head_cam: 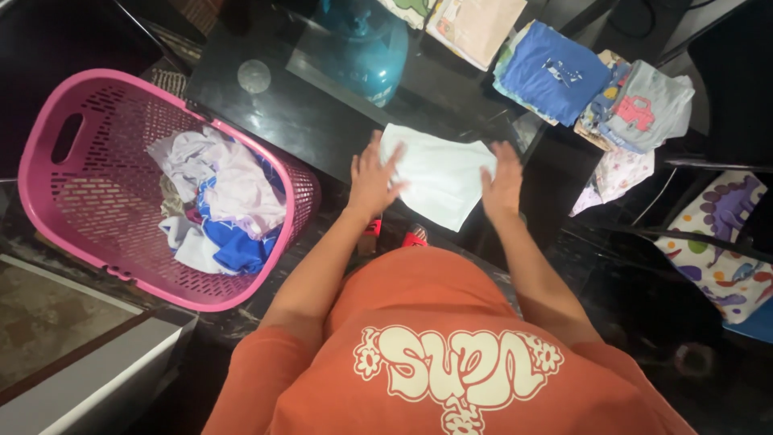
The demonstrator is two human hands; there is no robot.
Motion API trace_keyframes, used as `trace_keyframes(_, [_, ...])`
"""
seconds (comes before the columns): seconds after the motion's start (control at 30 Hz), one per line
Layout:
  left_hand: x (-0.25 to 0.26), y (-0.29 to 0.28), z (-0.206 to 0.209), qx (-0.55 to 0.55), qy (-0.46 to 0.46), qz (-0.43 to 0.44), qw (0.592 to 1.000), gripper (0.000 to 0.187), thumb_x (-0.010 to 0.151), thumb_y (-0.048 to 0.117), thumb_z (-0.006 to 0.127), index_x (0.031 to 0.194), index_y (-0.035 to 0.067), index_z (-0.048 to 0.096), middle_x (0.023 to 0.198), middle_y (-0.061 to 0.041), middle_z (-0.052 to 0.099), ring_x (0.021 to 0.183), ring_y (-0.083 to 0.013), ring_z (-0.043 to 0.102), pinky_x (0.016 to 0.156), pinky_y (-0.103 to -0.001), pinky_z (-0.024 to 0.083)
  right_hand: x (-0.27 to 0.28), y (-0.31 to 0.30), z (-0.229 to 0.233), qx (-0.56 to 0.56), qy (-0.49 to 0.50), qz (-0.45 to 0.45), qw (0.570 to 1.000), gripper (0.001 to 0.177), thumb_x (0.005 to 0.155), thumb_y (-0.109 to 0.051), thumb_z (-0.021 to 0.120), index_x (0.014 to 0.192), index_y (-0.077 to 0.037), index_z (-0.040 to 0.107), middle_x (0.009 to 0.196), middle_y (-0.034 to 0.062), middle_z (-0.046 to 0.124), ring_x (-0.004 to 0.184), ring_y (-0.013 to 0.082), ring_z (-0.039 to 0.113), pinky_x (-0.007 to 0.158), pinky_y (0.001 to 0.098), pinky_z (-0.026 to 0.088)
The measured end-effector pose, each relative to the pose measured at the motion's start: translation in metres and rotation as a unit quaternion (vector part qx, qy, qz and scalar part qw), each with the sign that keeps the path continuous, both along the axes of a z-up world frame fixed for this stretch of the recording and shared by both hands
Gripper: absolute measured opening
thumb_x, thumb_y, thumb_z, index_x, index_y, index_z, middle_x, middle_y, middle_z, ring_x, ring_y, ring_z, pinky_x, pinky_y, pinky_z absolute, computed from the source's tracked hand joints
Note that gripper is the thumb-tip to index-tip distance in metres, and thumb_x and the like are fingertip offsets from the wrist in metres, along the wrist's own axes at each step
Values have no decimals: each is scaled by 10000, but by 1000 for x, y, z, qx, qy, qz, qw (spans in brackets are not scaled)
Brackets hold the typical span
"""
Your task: Folding small clothing items and stacking them neatly on a table.
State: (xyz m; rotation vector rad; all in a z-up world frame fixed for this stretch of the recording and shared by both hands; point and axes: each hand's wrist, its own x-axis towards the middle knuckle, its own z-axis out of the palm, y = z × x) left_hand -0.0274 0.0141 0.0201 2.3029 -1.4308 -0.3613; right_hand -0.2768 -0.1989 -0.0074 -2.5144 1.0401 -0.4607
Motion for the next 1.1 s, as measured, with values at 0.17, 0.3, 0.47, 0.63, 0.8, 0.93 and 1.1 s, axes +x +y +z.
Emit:
trace_keyframes(0.17, [24, -24, -53, -141, 234, 176, 946, 829, 876, 339, 736, 1589, 97, 390, 1462, -208, 523, 1331, -389, 554, 1146, -432, 462, 32, -13, 38, 137, 80, -111, 981, 574, 846, -293, 792, 1372, -188, 587, 1200, 75, 655, 1220, 292, 549, 1039, 516, 384])
trace_keyframes(0.3, [47, -40, -58, -8, 375, 182, 909, 534, 789, 360, 814, 1210, 58, 684, 1100, -132, 752, 1096, -332, 758, 982, -415, 568, 23, -35, 5, 188, -11, -56, 981, 304, 797, -204, 800, 1068, -157, 668, 1109, 66, 546, 1034, 270, 628, 915, 390, 515])
trace_keyframes(0.47, [34, -30, -42, -68, 152, 152, 974, 501, 776, 317, 860, 1200, 130, 670, 1180, -180, 639, 1110, -420, 595, 944, -502, 492, 11, 1, 44, -57, 73, 134, 987, 264, 811, -127, 774, 1057, -189, 700, 1103, 33, 617, 1135, 271, 593, 948, 438, 425])
trace_keyframes(0.63, [25, -29, -19, -95, 188, 175, 962, 637, 760, 319, 840, 1299, 91, 588, 1234, -214, 602, 1108, -452, 594, 910, -510, 505, -1, 24, 48, -68, 51, 174, 981, 256, 925, -206, 789, 1170, -191, 716, 1161, -2, 629, 1140, 238, 582, 1006, 447, 416])
trace_keyframes(0.8, [28, -33, -26, 9, 256, 170, 951, 693, 714, 367, 840, 1255, 23, 579, 1142, -214, 707, 1089, -386, 685, 957, -451, 541, 10, 35, 102, -44, -41, 108, 992, 660, 705, -331, 834, 1269, -66, 614, 1270, 185, 556, 1202, 387, 490, 954, 533, 350])
trace_keyframes(0.93, [28, -35, -47, 59, 161, 106, 979, 501, 768, 370, 835, 1099, 22, 693, 1112, -253, 691, 1079, -439, 642, 920, -489, 521, 3, 14, 64, -4, 78, 70, 994, 598, 848, -241, 790, 1394, -108, 586, 1243, 117, 608, 1199, 323, 568, 992, 500, 413])
trace_keyframes(1.1, [34, -30, -43, -32, 248, 162, 955, 554, 776, 360, 786, 1134, -38, 644, 1040, -272, 720, 1016, -420, 696, 886, -458, 547, -7, -4, 31, 55, -54, 141, 987, 131, 1073, -216, 721, 1202, -193, 716, 1220, 68, 687, 1131, 293, 685, 954, 360, 563])
